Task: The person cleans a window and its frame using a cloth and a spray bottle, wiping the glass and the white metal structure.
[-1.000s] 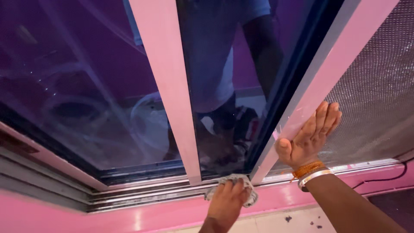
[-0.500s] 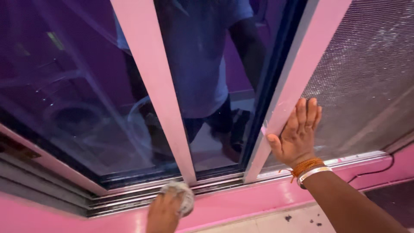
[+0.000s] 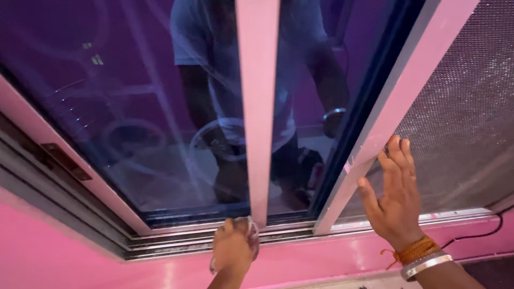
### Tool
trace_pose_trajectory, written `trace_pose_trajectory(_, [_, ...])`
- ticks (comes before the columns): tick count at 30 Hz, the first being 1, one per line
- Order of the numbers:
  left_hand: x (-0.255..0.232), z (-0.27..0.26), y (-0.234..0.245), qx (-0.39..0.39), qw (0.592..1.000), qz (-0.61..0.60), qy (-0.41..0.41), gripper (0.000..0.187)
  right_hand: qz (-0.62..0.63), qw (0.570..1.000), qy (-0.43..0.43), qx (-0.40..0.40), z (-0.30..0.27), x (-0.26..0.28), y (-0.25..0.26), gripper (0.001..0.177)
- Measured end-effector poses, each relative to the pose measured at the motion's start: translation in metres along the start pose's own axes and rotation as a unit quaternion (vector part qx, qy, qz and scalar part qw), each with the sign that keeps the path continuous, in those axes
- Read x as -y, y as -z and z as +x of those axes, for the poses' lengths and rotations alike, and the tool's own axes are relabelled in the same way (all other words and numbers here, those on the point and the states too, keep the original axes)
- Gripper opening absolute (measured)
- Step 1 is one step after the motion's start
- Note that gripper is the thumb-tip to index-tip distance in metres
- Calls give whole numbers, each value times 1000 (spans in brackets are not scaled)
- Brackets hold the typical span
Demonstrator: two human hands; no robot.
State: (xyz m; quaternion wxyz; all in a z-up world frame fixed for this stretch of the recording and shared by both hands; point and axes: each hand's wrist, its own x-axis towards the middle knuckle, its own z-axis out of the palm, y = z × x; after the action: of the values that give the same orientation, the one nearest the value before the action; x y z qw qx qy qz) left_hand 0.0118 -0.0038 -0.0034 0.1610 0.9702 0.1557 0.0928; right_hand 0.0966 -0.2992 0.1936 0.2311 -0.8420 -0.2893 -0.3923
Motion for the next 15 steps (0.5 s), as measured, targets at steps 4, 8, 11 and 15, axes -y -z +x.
trace_pose_trajectory(4, [-21, 9, -25, -63, 996, -55, 6, 34, -21, 1000, -2, -12, 0, 2, 1, 57])
trace_pose_trajectory(8, [-56, 13, -24, 78, 990, 61, -104, 22, -29, 1000, 4, -7, 1, 3, 6, 56])
trace_pose_trajectory(11, [-80, 10, -28, 49, 982, 61, -170, 24, -29, 999, -4, 11, 1, 5, 13, 58])
trace_pose_trajectory(15, [-103, 6, -39, 63, 973, 64, -214, 27, -20, 999, 14, 28, 0, 3, 17, 57])
